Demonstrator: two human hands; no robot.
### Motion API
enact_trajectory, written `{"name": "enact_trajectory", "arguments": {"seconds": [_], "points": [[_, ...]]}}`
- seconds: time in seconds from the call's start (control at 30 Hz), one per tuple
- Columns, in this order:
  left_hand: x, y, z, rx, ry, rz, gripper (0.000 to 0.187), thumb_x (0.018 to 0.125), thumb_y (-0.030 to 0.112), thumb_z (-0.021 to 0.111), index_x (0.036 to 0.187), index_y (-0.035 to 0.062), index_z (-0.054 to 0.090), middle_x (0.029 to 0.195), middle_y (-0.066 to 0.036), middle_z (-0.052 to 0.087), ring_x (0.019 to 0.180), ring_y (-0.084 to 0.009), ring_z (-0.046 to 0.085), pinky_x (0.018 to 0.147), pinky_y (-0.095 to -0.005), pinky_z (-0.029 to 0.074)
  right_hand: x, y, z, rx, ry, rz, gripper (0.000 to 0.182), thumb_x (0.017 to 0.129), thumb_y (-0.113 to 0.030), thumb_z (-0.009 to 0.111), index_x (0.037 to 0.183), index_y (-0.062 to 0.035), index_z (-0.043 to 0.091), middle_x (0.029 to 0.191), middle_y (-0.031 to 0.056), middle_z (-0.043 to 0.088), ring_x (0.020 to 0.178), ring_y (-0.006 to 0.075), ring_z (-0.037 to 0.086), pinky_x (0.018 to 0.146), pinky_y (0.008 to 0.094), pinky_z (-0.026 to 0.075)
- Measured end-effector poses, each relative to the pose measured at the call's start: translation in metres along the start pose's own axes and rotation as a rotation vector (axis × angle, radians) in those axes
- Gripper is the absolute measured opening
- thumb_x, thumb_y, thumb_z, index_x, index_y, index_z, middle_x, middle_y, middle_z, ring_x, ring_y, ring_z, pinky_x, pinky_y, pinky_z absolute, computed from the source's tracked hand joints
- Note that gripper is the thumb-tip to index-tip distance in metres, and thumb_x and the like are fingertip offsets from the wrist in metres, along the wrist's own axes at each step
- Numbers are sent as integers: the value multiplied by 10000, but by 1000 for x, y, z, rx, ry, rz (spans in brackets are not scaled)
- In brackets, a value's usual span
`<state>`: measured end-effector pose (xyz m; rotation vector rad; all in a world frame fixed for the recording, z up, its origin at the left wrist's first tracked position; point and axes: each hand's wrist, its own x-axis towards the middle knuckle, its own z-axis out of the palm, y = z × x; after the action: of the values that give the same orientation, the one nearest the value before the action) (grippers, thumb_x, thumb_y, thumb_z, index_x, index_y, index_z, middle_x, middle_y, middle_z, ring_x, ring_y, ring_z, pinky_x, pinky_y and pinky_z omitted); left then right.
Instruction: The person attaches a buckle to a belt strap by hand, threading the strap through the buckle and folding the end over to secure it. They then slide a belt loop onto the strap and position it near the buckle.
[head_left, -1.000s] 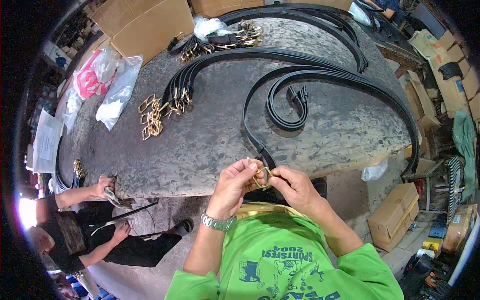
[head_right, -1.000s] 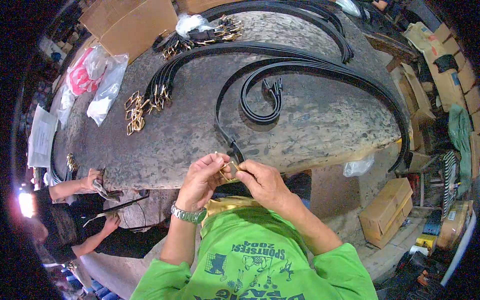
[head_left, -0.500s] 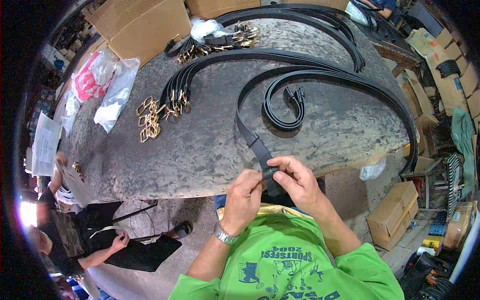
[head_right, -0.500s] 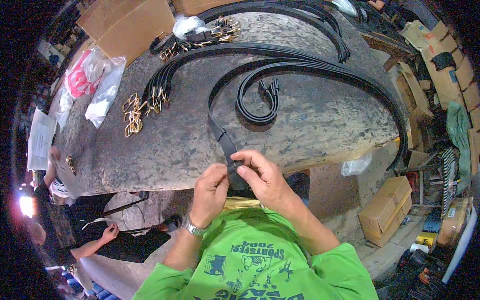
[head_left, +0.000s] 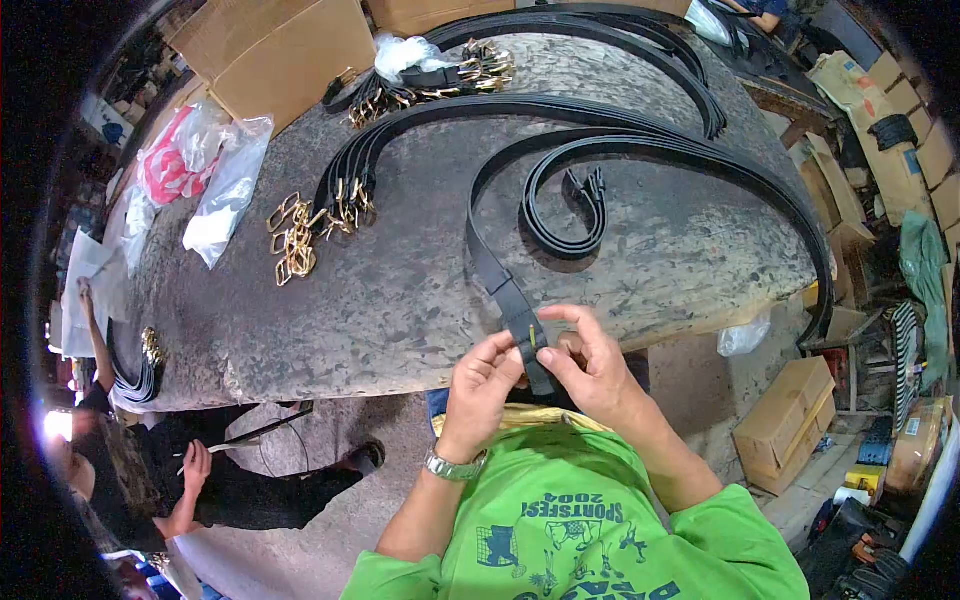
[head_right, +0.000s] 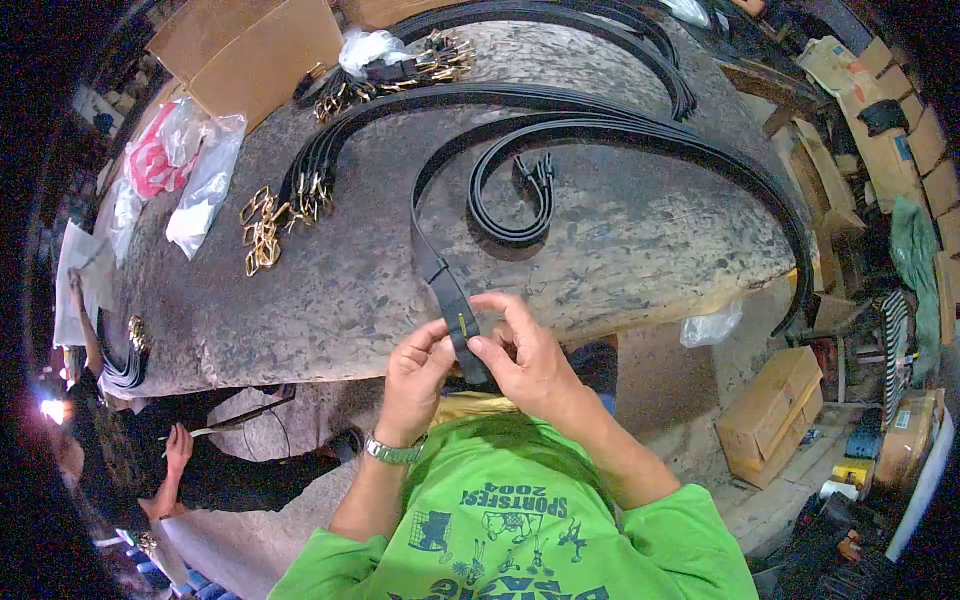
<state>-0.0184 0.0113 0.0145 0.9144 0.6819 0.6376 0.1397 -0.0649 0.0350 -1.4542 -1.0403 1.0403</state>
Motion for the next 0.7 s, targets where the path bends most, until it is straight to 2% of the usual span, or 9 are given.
{"name": "enact_trajectory", "arguments": {"seconds": [0.03, 0.13, 0.23, 0.3, 0.33, 0.4, 0.5, 0.63, 0.7], "points": [[1, 2, -1, -120, -15, -106, 290, 971, 80, 611, 1249, -1, 593, 1065, -11, 677, 871, -71, 614, 786, -242, 515, 0, -2, -1, 1, 2, 2, 400, 943, -86, 620, 1317, -62, 481, 710, 0, 482, 637, 67, 437, 573, 262, 382], [3, 7, -5, -287, -71, -183, 300, 966, 108, 630, 1246, 11, 585, 1078, -20, 678, 870, -74, 618, 788, -248, 518, -1, -5, -2, -140, 13, 51, 379, 938, -117, 630, 1290, -55, 508, 721, 52, 517, 641, 109, 492, 585, 299, 416], [4, 6, -10, -126, -100, -161, 281, 954, 135, 641, 1202, 20, 573, 1092, -65, 684, 966, -134, 657, 850, -306, 541, 2, 14, -1, -220, 98, -115, 318, 933, -142, 638, 1218, -23, 561, 769, 93, 571, 687, 159, 569, 647, 311, 463], [6, 3, -10, -169, -83, -140, 253, 951, 126, 640, 1174, 25, 577, 1090, -70, 686, 971, -141, 659, 872, -321, 539, 4, 26, -9, -311, 55, -394, 261, 947, -115, 635, 1178, 2, 607, 895, 43, 628, 781, 95, 578, 703, 269, 478], [7, 1, -9, -215, -65, -119, 226, 947, 118, 639, 1146, 29, 580, 1087, -75, 687, 976, -148, 662, 893, -336, 538, 0, 28, -9, -310, 59, -390, 261, 947, -115, 635, 1178, 2, 607, 895, 43, 628, 781, 95, 578, 703, 269, 478], [10, 5, -6, -222, -68, -131, 211, 946, 118, 636, 1134, 35, 585, 1086, -75, 689, 977, -156, 665, 897, -339, 537, -11, 27, -8, 143, -17, -10, 209, 955, -138, 643, 1112, -1, 634, 916, 23, 645, 810, 80, 590, 705, 254, 480], [11, 2, -6, -240, -96, -166, 171, 950, 126, 626, 1100, 49, 597, 1081, -74, 694, 970, -167, 670, 897, -344, 538, -15, 18, -15, 235, -23, 163, 163, 945, -155, 670, 1015, -11, 641, 880, -14, 639, 805, 52, 572, 699, 237, 469], [12, 6, -7, -377, -120, -264, 43, 956, 97, 632, 975, 78, 598, 1012, -74, 707, 915, -158, 678, 863, -329, 549, -12, 26, -20, 200, 8, 177, 160, 926, -166, 699, 919, -27, 621, 818, -35, 630, 745, 30, 534, 657, 224, 445], [12, 4, -5, -309, -98, -271, 29, 956, 91, 629, 958, 81, 601, 1011, -72, 709, 918, -157, 677, 869, -340, 550, -11, 30, -21, 27, 46, 148, 220, 885, -199, 728, 853, -13, 614, 692, 2, 586, 641, 68, 508, 578, 269, 428]]}}
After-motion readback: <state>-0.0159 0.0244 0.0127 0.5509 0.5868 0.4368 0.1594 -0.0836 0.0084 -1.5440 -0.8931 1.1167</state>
